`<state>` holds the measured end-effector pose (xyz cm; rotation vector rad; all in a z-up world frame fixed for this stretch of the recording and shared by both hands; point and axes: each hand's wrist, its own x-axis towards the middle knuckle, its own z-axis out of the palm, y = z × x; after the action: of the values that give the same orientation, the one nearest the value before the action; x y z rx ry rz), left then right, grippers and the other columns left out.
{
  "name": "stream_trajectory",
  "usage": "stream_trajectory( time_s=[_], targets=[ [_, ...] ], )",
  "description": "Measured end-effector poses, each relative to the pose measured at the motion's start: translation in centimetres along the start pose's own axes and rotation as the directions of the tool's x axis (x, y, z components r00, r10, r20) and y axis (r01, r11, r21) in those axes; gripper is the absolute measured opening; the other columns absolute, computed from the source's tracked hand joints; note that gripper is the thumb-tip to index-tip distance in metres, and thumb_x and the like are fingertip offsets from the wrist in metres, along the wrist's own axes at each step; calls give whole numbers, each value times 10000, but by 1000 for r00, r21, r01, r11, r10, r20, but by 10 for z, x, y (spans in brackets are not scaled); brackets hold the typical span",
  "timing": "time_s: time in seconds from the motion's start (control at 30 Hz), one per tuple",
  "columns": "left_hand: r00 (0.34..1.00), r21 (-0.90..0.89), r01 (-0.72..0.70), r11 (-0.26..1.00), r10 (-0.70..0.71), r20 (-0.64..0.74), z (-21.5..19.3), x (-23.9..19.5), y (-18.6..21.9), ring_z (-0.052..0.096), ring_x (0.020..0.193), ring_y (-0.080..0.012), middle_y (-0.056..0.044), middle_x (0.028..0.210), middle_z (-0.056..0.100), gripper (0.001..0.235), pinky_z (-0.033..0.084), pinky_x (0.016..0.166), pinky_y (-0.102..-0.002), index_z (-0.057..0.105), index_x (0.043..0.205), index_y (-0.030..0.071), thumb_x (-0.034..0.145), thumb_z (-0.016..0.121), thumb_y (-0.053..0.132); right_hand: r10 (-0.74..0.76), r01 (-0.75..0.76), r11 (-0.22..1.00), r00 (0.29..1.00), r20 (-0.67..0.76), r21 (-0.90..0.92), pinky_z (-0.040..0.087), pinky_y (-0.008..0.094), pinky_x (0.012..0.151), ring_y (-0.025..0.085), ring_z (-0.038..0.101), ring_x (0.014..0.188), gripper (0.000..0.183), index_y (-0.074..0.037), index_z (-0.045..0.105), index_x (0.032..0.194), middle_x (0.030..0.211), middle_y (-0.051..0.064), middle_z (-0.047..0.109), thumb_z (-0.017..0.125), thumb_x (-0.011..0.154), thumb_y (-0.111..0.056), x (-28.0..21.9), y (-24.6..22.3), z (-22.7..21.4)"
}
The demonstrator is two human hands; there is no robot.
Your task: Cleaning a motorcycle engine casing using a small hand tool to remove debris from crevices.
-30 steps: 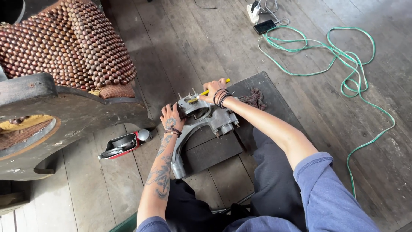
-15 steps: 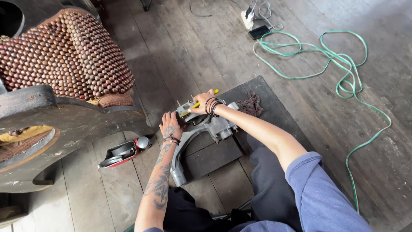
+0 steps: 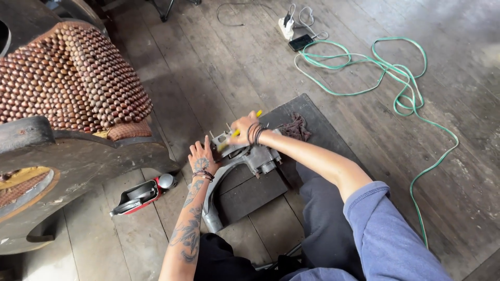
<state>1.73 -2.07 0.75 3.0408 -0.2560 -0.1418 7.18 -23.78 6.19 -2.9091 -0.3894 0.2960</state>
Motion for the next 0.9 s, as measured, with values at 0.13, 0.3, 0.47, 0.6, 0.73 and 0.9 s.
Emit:
stream_trajectory(
  time_s=[0.13, 0.3, 0.47, 0.6, 0.73, 0.9],
  targets=[
    [998, -4, -13, 1000, 13, -64, 28, 20, -9, 444, 1192, -327, -97, 1244, 426, 1035, 516, 894, -490, 443, 1450, 188, 583, 919, 494, -52, 52, 998, 999, 3, 46, 292, 395, 966, 209, 711, 1098, 457, -304, 705, 933, 1034, -19, 781, 634, 741, -712, 22, 8, 27],
    [999, -75, 35, 997, -36, -13, 38, 23, -20, 426, 1230, -327, -88, 1268, 423, 1018, 486, 957, -512, 452, 1411, 236, 562, 958, 482, -69, 68, 997, 997, 31, 27, 290, 405, 977, 195, 705, 1092, 485, -297, 691, 918, 1016, -19, 779, 603, 771, -750, 6, -3, 19],
    [999, -180, 41, 983, -44, -12, 48, 30, -21, 475, 1225, -304, -55, 1221, 464, 869, 530, 934, -500, 455, 1334, 269, 608, 910, 416, 17, -18, 1000, 999, 45, 18, 289, 415, 975, 226, 700, 1124, 518, -297, 719, 969, 1055, 4, 781, 587, 785, -763, 19, 35, 9],
    [1000, -221, -24, 975, 27, 12, 52, 31, -26, 549, 1191, -314, -55, 1175, 551, 855, 606, 916, -506, 461, 1291, 251, 598, 959, 304, 21, -21, 996, 1000, 7, -86, 278, 423, 970, 207, 709, 1085, 493, -323, 705, 903, 990, -31, 785, 567, 785, -781, 12, 42, 18],
    [1000, -197, 3, 980, 0, 18, 42, 30, -22, 574, 1168, -279, -19, 1173, 570, 870, 617, 909, -483, 452, 1295, 270, 590, 956, 343, 12, -12, 1000, 1000, 11, 11, 318, 423, 957, 263, 713, 1075, 462, -304, 697, 879, 971, -13, 781, 600, 783, -746, 20, 57, 24],
    [999, -123, -32, 992, 33, 3, 42, 32, -20, 587, 1152, -266, -6, 1160, 580, 932, 631, 880, -469, 440, 1278, 253, 535, 997, 333, -35, 29, 986, 999, 37, 165, 309, 429, 956, 276, 707, 1042, 586, -320, 683, 807, 908, -27, 766, 610, 751, -899, 32, 83, 58]
  ],
)
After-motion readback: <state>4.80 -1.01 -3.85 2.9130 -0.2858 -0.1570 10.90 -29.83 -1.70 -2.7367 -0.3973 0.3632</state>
